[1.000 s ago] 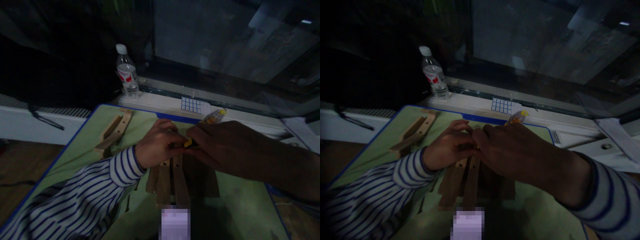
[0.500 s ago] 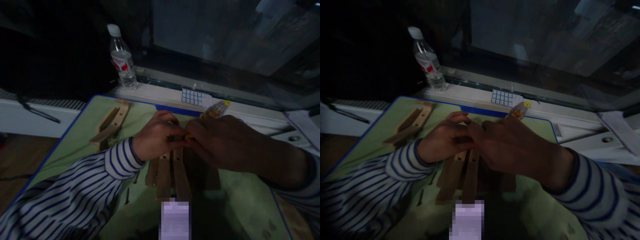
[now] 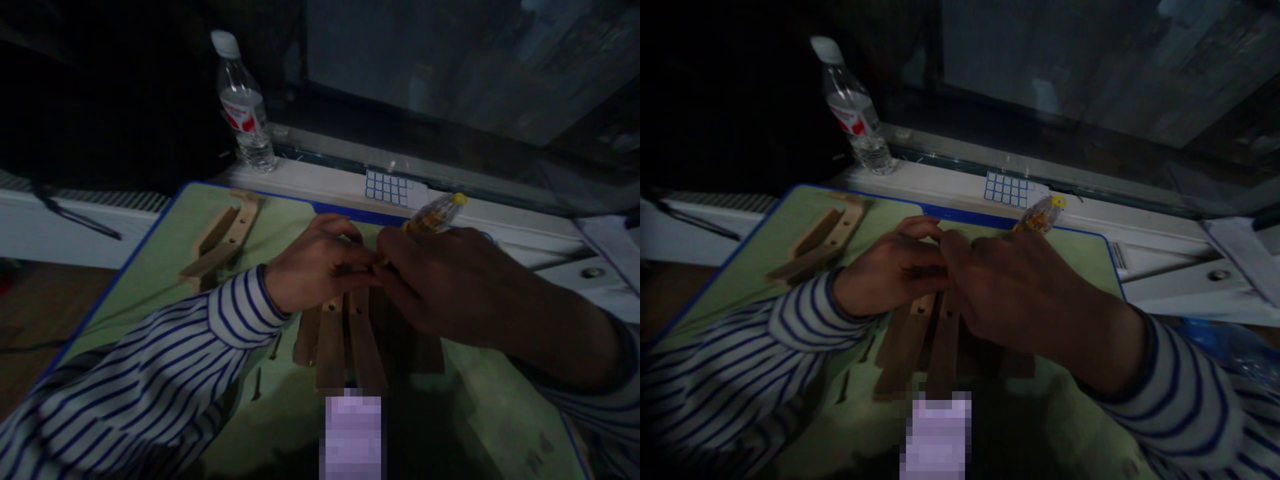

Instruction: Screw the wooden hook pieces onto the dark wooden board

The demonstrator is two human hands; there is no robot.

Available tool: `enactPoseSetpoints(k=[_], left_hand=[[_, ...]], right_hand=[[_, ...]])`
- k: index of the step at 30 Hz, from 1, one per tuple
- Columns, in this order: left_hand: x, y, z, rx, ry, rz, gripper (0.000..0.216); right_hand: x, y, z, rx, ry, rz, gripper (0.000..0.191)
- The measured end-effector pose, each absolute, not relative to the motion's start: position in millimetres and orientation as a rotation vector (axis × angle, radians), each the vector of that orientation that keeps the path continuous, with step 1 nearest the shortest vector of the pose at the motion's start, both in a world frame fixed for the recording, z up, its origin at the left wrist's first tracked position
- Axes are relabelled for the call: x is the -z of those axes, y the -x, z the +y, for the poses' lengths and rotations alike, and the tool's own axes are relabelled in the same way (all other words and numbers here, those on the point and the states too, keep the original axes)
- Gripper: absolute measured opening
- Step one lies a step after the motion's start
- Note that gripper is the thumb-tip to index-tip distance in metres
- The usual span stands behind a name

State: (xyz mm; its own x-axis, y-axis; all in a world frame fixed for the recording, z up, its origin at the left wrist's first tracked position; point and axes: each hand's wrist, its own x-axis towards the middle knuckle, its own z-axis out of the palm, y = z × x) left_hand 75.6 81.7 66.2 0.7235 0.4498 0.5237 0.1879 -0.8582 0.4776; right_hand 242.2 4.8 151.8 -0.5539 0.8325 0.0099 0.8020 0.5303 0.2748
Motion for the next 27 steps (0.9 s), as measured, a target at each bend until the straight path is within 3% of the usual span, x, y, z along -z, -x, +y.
enactPoseSetpoints(k=[27], left_hand=[[-65.9, -73.4, 79.1, -0.878, -2.535, 0.559, 0.017]], right_hand=[[-141.6, -231.0, -5.6, -0.448, -1.638, 2.563, 0.018]])
